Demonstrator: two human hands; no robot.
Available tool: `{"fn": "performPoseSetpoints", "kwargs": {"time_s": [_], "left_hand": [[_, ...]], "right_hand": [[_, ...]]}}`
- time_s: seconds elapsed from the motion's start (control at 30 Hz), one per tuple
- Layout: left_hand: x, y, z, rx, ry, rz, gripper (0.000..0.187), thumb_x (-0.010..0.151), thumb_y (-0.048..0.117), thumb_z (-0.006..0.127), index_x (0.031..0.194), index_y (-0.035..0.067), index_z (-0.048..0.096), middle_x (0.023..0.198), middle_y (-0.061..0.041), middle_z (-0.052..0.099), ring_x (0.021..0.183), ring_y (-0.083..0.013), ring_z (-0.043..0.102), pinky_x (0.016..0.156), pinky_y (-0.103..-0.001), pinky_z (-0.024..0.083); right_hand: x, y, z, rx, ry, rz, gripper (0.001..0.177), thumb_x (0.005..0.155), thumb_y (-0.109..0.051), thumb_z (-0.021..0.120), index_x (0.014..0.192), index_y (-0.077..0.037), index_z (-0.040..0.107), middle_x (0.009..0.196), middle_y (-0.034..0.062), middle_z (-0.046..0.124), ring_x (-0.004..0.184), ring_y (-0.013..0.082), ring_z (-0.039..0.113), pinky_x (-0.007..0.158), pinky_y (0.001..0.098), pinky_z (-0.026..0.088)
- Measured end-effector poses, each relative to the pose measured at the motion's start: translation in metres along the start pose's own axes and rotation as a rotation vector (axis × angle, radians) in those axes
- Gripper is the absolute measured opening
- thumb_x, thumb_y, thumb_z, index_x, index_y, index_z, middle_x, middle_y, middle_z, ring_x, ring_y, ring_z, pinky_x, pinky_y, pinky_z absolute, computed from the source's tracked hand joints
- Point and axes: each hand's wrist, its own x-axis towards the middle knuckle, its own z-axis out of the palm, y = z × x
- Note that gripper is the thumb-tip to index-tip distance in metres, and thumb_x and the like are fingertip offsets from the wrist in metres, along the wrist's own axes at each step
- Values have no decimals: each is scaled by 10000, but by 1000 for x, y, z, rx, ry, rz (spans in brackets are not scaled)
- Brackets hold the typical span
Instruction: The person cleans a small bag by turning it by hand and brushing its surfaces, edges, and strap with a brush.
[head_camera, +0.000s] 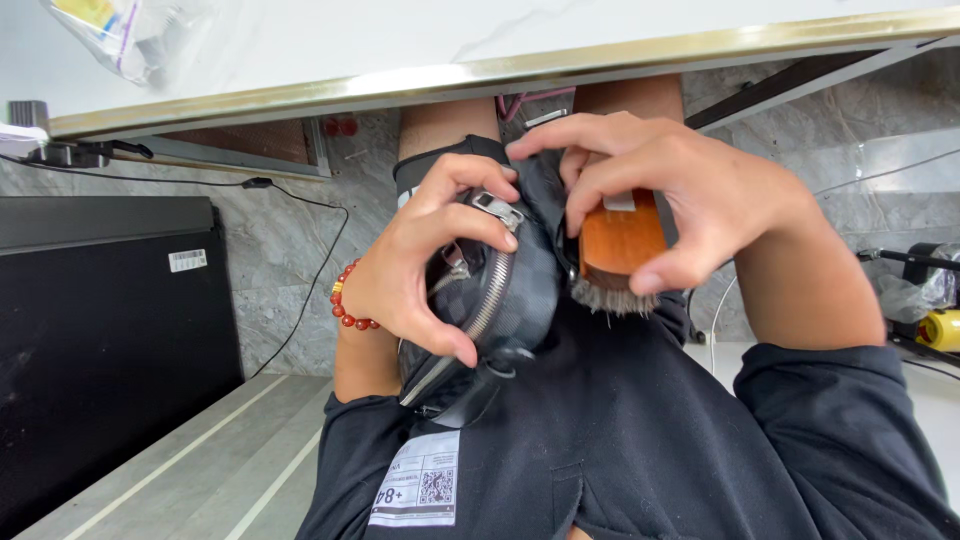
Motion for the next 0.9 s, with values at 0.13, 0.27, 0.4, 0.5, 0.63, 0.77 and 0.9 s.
{"fn": "performPoseSetpoints", "kwargs": {"time_s": [0.13, 0.27, 0.4, 0.5, 0.63, 0.77, 0.9], "left_hand": [[-24, -23, -5, -55, 196, -28, 715, 717, 559, 865, 1235, 119, 640, 1343, -98, 492, 1315, -276, 494, 1144, -400, 396], [-45, -52, -27, -191, 421, -18, 711, 735, 567, 823, 1225, 98, 610, 1312, -84, 499, 1288, -265, 515, 1120, -385, 405], [-45, -59, -43, -263, 621, 5, 708, 743, 528, 812, 1250, 83, 595, 1282, -98, 508, 1270, -268, 524, 1101, -388, 413], [-25, -49, -45, -199, 584, 75, 699, 730, 484, 806, 1260, 79, 597, 1316, -96, 505, 1272, -254, 520, 1121, -389, 421], [1, -25, -35, 134, 580, 157, 769, 631, 422, 886, 1267, 103, 595, 1412, -101, 451, 1305, -230, 467, 1116, -366, 385], [-5, -13, -2, 295, 598, 163, 968, 646, 493, 950, 1442, 176, 500, 1558, -105, 357, 1451, -239, 363, 1204, -384, 360], [-25, -20, 13, 363, 553, 5, 1159, 668, 572, 914, 1573, 111, 357, 1605, -214, 310, 1545, -361, 321, 1233, -486, 293]], "right_hand": [[-10, 10, 1, -56, 33, 115, 605, 621, -538, 751, 1003, -70, 720, 1263, 132, 618, 1017, 267, 640, 825, 364, 514], [-28, 17, 11, -145, 23, 65, 591, 628, -528, 759, 1013, -80, 736, 1268, 81, 636, 1094, 291, 648, 917, 382, 516], [-20, 18, 27, -81, 51, 111, 544, 654, -512, 747, 977, -75, 732, 1498, 210, 561, 1005, 252, 678, 870, 364, 524], [-4, 19, 60, 68, 65, 75, 577, 698, -529, 750, 1030, -57, 742, 1526, 238, 530, 1050, 266, 683, 897, 370, 536], [13, 25, 67, 260, 165, 30, 641, 747, -611, 697, 1023, -33, 732, 1662, 315, 334, 982, 249, 686, 808, 326, 515], [-2, 37, 69, 264, 97, 15, 692, 738, -642, 706, 1029, -15, 733, 1572, 296, 426, 1011, 270, 692, 863, 343, 535], [-13, 50, 97, 427, 67, 84, 677, 775, -641, 700, 1031, -15, 731, 1631, 333, 372, 1035, 271, 686, 937, 371, 538]]}}
